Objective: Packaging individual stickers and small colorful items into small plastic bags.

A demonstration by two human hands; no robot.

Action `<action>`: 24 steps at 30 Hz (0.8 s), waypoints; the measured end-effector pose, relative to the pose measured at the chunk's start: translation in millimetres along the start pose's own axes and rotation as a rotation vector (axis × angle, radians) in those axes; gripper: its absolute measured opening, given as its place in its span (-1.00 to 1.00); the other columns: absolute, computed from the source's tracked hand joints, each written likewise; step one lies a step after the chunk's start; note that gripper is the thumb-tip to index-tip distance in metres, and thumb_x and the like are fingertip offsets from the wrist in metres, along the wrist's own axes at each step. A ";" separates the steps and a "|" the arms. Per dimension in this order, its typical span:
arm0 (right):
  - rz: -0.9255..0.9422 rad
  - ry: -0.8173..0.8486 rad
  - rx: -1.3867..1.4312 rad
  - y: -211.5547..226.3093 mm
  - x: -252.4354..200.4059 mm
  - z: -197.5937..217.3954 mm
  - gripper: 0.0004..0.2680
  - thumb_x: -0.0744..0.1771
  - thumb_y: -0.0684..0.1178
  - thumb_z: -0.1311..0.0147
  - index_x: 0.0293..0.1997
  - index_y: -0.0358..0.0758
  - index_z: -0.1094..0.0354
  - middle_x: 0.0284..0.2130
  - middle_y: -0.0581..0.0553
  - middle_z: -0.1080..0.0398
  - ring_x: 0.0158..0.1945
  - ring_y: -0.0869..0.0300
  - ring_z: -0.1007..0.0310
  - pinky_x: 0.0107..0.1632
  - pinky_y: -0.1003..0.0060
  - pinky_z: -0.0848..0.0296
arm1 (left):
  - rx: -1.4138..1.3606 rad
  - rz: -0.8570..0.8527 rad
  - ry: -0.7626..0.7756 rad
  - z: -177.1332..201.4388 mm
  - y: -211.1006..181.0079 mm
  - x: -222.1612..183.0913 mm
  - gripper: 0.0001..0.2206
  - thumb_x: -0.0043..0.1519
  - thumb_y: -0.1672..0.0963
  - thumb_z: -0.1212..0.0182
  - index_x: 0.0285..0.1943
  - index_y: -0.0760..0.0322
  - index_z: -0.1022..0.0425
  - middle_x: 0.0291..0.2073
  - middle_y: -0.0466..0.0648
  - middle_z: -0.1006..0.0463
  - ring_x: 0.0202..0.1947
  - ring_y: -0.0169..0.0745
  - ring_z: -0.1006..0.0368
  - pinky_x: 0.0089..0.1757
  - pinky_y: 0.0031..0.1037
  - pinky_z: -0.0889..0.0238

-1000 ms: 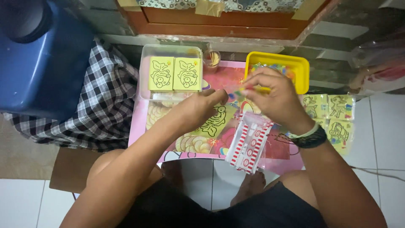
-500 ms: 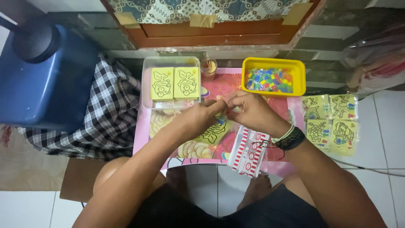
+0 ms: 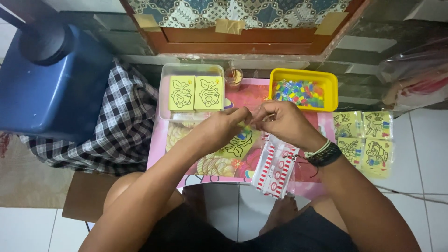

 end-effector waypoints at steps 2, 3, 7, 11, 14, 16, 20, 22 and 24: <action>-0.022 0.005 0.033 -2.1 1.1 -0.9 -0.96 0.23 -0.22 -0.29 -0.33 -0.27 -0.61 -0.22 -0.16 -0.54 -0.14 0.17 -0.53 -0.11 0.38 -0.48 | 0.050 -0.025 -0.044 2.0 -1.7 -1.0 -0.68 0.21 0.23 -0.25 0.07 0.10 -0.27 -0.22 0.06 -0.54 -0.26 0.29 -0.61 -0.24 -0.13 -0.52; -0.023 0.032 0.001 0.6 0.8 -2.6 -0.97 0.24 -0.20 -0.29 -0.34 -0.28 -0.62 -0.23 -0.18 -0.54 -0.13 0.13 -0.54 -0.10 0.34 -0.49 | 0.059 -0.032 -0.061 1.9 -0.8 -1.3 -0.72 0.23 0.23 -0.24 0.04 0.12 -0.28 -0.27 0.05 -0.53 -0.29 0.24 -0.62 -0.28 -0.17 -0.51; -0.050 0.117 -0.015 22.0 -3.5 -7.0 -0.86 0.34 -0.13 -0.13 -0.27 -0.34 -0.63 -0.14 -0.29 -0.52 -0.03 -0.03 -0.53 0.03 0.11 -0.46 | 0.154 -0.072 -0.089 5.0 1.7 -1.2 -0.76 0.22 0.24 -0.23 -0.03 0.13 -0.30 -0.36 -0.01 -0.50 -0.38 0.08 -0.63 -0.32 -0.27 -0.50; -0.017 0.160 -0.014 40.4 -7.4 -4.8 -0.75 0.39 0.05 -0.06 -0.16 -0.34 -0.63 -0.07 -0.29 -0.51 0.07 -0.05 -0.48 0.13 0.02 -0.40 | -0.109 -0.009 -0.132 12.1 -0.9 -1.9 -0.85 0.30 0.20 -0.11 -0.01 0.13 -0.29 -0.37 0.05 -0.50 -0.32 0.23 -0.60 -0.32 -0.19 -0.47; 0.060 0.199 -0.135 34.0 -9.6 -9.5 -0.76 0.26 0.07 -0.34 -0.17 -0.30 -0.64 0.00 -0.32 -0.45 0.14 -0.20 -0.44 0.18 -0.08 -0.36 | -0.074 -0.030 -0.191 8.0 2.3 -1.6 -0.90 0.30 0.17 -0.10 -0.07 0.10 -0.30 -0.44 -0.04 -0.48 -0.42 0.12 -0.59 -0.35 -0.32 -0.46; 0.092 0.192 -0.267 22.6 -10.1 -15.9 -0.85 0.28 -0.03 -0.26 -0.21 -0.26 -0.64 -0.06 -0.35 -0.47 0.09 -0.25 -0.47 0.12 -0.09 -0.39 | -0.045 -0.050 -0.217 6.9 -1.2 -1.2 -0.92 0.33 0.14 -0.07 -0.04 0.13 -0.31 -0.41 -0.01 -0.51 -0.37 0.14 -0.60 -0.35 -0.31 -0.46; 0.032 0.053 -0.184 40.2 -9.8 -3.6 -0.89 0.32 -0.09 -0.22 -0.20 -0.26 -0.64 -0.18 -0.28 -0.52 0.02 -0.10 -0.51 0.12 0.02 -0.38 | -0.282 -0.020 -0.274 37.7 -28.4 1.9 -0.70 0.29 0.21 -0.17 0.19 0.19 -0.29 -0.17 0.13 -0.65 -0.15 0.34 -0.59 -0.21 -0.01 -0.49; -0.020 -0.016 -0.090 31.5 -8.9 11.9 -0.89 0.36 -0.11 -0.16 -0.18 -0.25 -0.63 -0.23 -0.22 -0.49 -0.03 -0.03 -0.45 0.11 0.03 -0.32 | -0.430 0.157 -0.182 43.9 -26.2 1.1 -0.09 0.17 0.29 -0.28 0.61 -0.01 0.30 0.11 0.34 -0.56 0.02 0.62 -0.49 0.00 0.22 -0.42; 0.068 -0.067 -0.022 27.7 -8.5 17.9 -0.91 0.35 -0.12 -0.20 -0.21 -0.29 -0.61 -0.24 -0.24 -0.50 -0.04 0.02 -0.45 0.08 0.07 -0.35 | -0.334 0.331 -0.113 31.4 -2.2 2.1 -0.36 0.15 0.19 -0.33 0.40 0.02 -0.10 -0.15 0.23 -0.63 -0.13 0.40 -0.58 -0.07 0.05 -0.45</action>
Point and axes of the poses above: each hand's wrist, its own x-axis towards the middle knuckle, its own z-axis out of the back of the hand, y = z × x, the point moved 3 cm from there along x, towards the middle knuckle
